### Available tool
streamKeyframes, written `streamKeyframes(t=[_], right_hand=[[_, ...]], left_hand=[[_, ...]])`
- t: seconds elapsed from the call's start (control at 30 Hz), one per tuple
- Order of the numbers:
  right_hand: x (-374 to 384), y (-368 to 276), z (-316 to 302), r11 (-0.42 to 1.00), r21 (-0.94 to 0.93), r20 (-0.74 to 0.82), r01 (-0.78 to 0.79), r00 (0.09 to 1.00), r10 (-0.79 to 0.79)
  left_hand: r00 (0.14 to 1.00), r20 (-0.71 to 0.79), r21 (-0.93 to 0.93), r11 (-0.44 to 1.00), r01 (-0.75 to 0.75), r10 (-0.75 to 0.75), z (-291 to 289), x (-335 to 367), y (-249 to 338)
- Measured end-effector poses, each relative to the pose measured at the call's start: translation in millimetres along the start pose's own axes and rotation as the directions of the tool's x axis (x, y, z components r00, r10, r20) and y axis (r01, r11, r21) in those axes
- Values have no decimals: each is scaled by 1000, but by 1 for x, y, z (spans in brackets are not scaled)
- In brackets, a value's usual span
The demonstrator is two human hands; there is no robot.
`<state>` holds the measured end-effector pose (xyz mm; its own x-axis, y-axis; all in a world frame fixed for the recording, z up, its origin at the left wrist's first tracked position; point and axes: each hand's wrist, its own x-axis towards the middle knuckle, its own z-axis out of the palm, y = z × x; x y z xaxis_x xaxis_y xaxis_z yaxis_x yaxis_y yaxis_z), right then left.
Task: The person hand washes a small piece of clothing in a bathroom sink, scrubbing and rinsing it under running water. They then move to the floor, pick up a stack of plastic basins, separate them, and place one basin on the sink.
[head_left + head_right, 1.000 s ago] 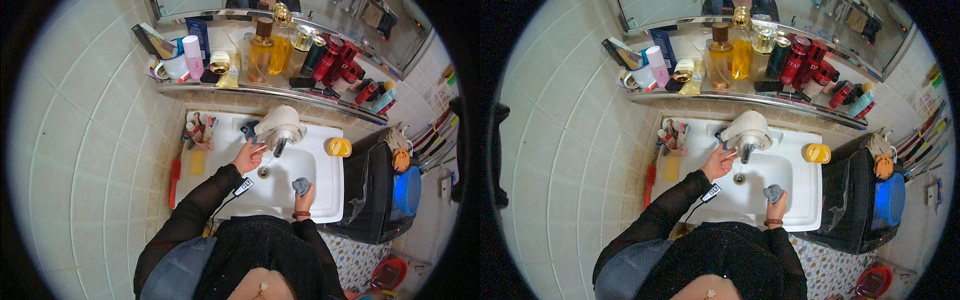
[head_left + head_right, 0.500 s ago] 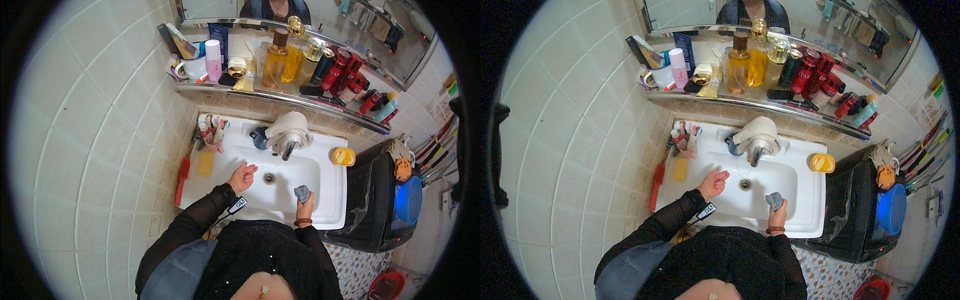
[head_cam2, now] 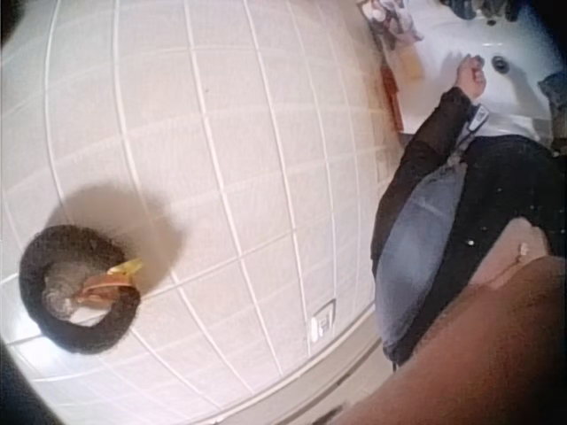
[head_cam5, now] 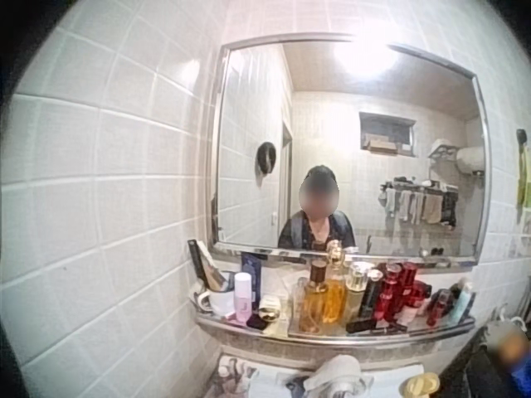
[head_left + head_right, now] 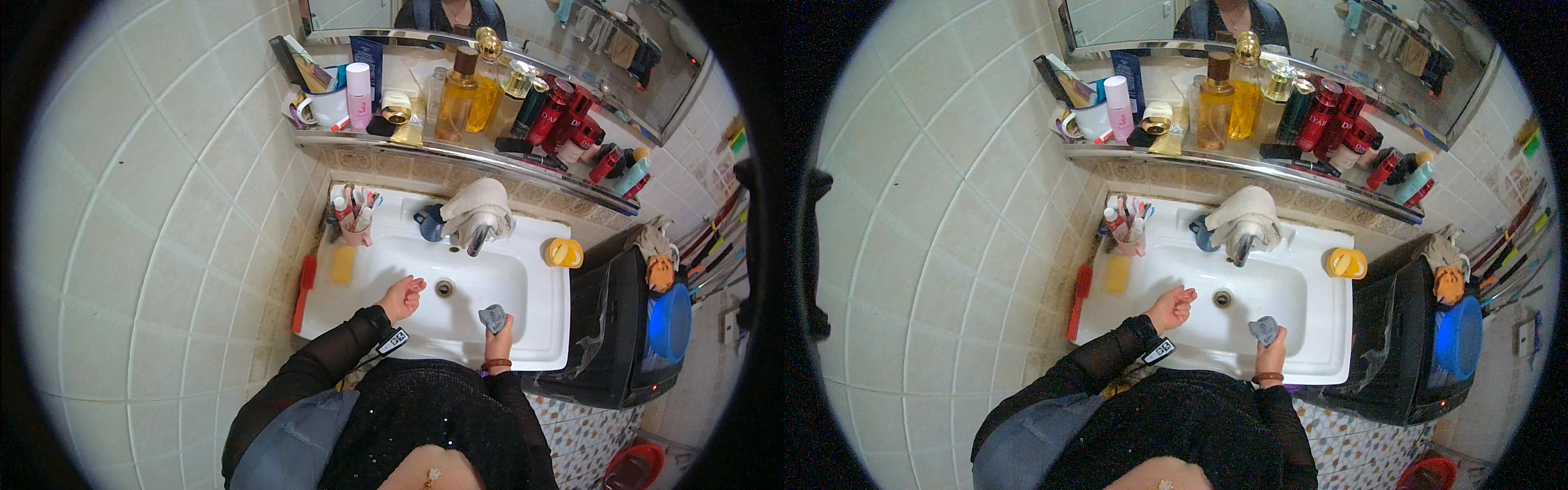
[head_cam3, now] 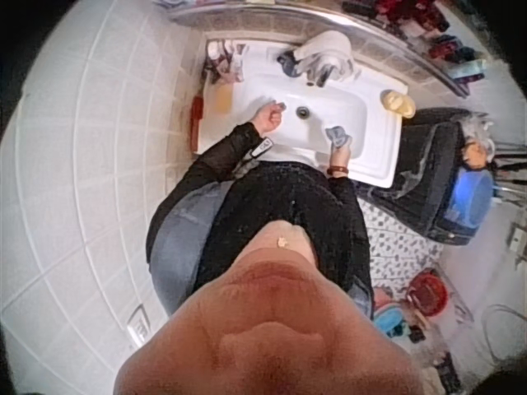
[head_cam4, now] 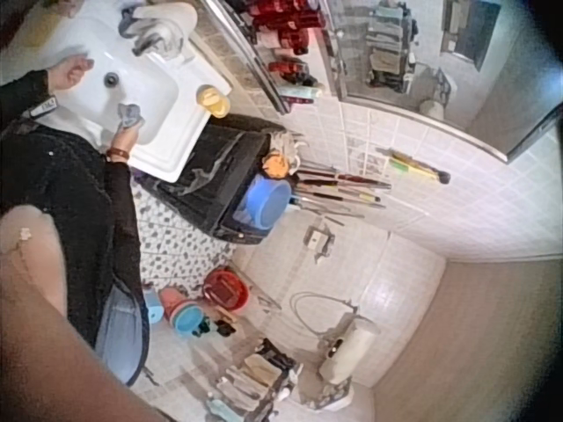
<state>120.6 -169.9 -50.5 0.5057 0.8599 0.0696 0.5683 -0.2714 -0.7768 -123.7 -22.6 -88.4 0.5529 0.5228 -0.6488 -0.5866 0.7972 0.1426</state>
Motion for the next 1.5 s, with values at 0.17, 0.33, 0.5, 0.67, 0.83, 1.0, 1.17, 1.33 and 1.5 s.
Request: streamKeyframes(t=[0.17, 0.33, 0.5, 0.67, 0.83, 1.0, 1.17, 1.33, 1.5], right_hand=[[-8, 0, -1, 1000, -14, 15, 10, 1000, -9], [-21, 0, -10, 999, -29, 15, 17, 1000, -16], [-36, 7, -27, 999, -35, -19, -10, 1000, 9], [-63, 9, -52, 987, 128, 6, -93, 996, 93], [-116, -7, -64, 968, 183, -74, -172, 979, 188], [-186, 13, -112, 923, 360, -343, -133, 902, 264], [-261, 46, -184, 962, 250, -583, -108, 776, 239], [-340, 50, -250, 968, 219, -580, -119, 782, 227], [-397, 63, -294, 748, 663, -604, -45, 558, 569]], left_hand=[[999, 12, 72, 996, 44, -45, -1, -6, -9], [997, 19, 160, 984, 74, -78, 3, -8, -27], [992, -2, 243, 962, 125, -128, 5, -1, -46], [984, 78, 453, 885, 108, -160, 7, 7, -63], [971, 83, 580, 803, 136, -224, 26, -31, -67], [936, 48, 841, 520, 150, -348, 79, -89, -171], [691, 162, 969, 248, 25, -704, 128, -134, -314], [574, 225, 970, 236, -56, -788, 144, -158, -444], [453, 138, 989, 148, -13, -881, 144, -169, -526]])
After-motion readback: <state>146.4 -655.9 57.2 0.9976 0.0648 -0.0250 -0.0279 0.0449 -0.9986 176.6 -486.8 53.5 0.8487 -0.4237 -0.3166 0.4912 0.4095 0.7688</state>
